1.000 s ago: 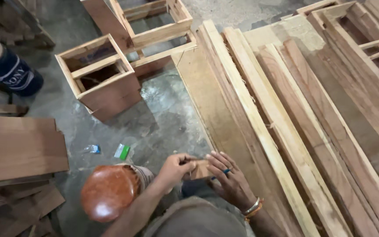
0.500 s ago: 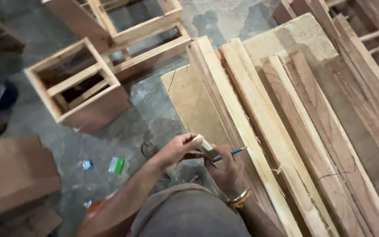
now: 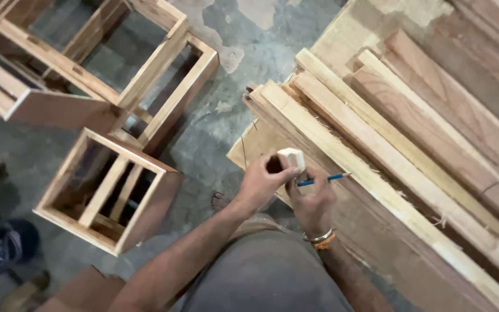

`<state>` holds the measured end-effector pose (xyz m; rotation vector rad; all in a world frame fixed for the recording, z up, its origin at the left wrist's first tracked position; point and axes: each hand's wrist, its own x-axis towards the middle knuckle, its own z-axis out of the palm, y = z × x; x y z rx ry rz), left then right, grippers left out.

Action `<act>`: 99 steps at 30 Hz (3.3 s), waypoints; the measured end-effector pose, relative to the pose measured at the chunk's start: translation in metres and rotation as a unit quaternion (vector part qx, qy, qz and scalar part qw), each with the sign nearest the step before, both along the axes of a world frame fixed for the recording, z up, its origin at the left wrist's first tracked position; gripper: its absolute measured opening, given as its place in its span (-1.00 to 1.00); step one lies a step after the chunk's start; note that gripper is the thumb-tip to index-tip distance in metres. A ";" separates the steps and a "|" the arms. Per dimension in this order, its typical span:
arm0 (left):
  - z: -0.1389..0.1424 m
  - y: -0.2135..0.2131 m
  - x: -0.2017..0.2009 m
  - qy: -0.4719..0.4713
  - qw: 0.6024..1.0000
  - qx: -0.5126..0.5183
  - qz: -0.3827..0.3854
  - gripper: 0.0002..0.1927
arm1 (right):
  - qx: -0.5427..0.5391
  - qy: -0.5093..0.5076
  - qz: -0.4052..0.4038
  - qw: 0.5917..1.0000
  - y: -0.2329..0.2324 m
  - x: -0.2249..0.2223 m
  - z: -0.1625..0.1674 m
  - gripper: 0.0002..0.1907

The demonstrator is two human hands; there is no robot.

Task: The person handles small wooden blocks and offcuts on a workbench, then measures long wooden planks with a tape measure and marks them with a pencil. They use an L-shaped try square to align and mark straight lines across the planks.

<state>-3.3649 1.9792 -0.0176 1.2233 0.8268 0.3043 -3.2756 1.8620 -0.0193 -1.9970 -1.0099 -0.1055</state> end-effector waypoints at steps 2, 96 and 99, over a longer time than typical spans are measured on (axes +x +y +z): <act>-0.002 0.024 0.012 -0.020 0.999 -0.011 -0.022 -0.65 | 0.008 0.080 -0.039 0.996 0.019 0.009 -0.005 -0.62; -0.041 0.245 0.285 -0.410 0.329 0.358 -0.772 -0.86 | -0.162 0.028 -0.544 0.823 0.261 0.009 -0.049 -0.56; -0.033 0.245 0.286 -0.420 0.296 0.370 -0.774 -0.91 | -0.155 0.015 -0.552 0.819 0.260 0.008 -0.051 -0.56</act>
